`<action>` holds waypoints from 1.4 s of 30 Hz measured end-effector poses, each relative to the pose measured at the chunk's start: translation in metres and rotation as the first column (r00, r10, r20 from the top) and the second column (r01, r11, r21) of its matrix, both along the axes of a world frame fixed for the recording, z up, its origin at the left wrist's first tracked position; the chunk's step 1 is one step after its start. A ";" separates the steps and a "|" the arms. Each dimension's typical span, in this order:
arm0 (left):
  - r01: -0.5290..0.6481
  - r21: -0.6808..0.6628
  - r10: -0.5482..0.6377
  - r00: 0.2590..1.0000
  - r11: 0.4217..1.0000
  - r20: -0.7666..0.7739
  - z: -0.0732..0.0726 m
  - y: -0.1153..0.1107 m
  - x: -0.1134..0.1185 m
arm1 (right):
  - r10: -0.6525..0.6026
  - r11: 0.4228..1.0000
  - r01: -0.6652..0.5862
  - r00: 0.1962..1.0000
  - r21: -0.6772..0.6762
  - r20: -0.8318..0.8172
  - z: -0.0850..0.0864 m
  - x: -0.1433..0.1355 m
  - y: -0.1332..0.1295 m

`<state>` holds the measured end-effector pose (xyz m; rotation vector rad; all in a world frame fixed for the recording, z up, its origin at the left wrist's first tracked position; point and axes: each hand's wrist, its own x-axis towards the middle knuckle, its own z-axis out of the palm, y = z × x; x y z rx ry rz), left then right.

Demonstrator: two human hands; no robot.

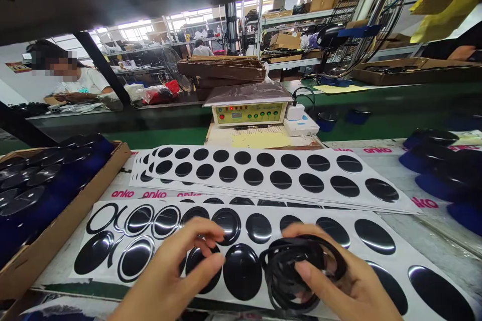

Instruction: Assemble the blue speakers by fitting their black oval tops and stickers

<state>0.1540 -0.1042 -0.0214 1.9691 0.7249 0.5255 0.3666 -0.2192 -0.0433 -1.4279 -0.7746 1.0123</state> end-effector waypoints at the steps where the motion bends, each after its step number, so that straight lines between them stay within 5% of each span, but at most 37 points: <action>1: 0.029 0.076 -0.022 0.996 0.997 -0.088 -0.009 -0.001 0.004 | -0.028 0.999 0.030 0.998 0.026 -0.051 -0.001 0.000 0.002; 5: 0.123 0.207 -0.040 0.930 0.970 -0.366 -0.031 -0.003 0.037 | -0.049 0.995 0.075 0.942 0.066 -0.331 -0.004 -0.004 0.014; 8: 0.159 0.131 -0.063 0.836 0.979 -0.545 -0.025 0.003 0.056 | -0.142 0.988 0.152 0.827 -0.028 -0.544 -0.002 -0.003 0.021; 11: 0.215 0.039 -0.152 0.799 0.976 -0.582 -0.016 0.010 0.056 | -0.213 0.977 0.189 0.816 -0.101 -0.538 0.000 0.001 0.021; 25: 0.280 0.156 -0.225 0.928 0.947 -0.297 -0.023 0.012 0.034 | -0.160 0.984 0.139 0.965 -0.113 -0.208 -0.008 -0.004 0.018; 27: 0.217 0.230 -0.178 0.968 0.948 -0.179 -0.026 0.017 0.023 | -0.160 0.983 0.142 0.972 -0.112 -0.173 -0.008 -0.004 0.018; 30: -0.038 0.385 0.007 0.997 0.922 0.081 -0.024 0.028 0.006 | -0.161 0.982 0.138 0.970 -0.130 -0.182 -0.009 -0.001 0.016; 32: -0.112 0.417 0.071 0.991 0.902 0.114 -0.019 0.037 0.003 | -0.164 0.979 0.131 0.959 -0.154 -0.231 -0.008 0.000 0.015; 35: 0.211 0.424 -0.131 0.969 0.881 -0.210 -0.011 0.050 0.014 | -0.109 0.988 0.069 0.944 -0.136 -0.311 -0.006 -0.004 0.017; 38: 0.535 0.389 -0.296 0.797 0.750 -0.526 -0.003 0.063 0.038 | 0.044 0.993 -0.069 0.970 -0.098 -0.238 -0.005 -0.017 0.024; 42: 0.636 0.276 -0.342 0.672 0.721 -0.657 0.007 0.081 0.066 | 0.108 0.993 -0.103 0.989 -0.048 0.100 -0.008 -0.030 0.034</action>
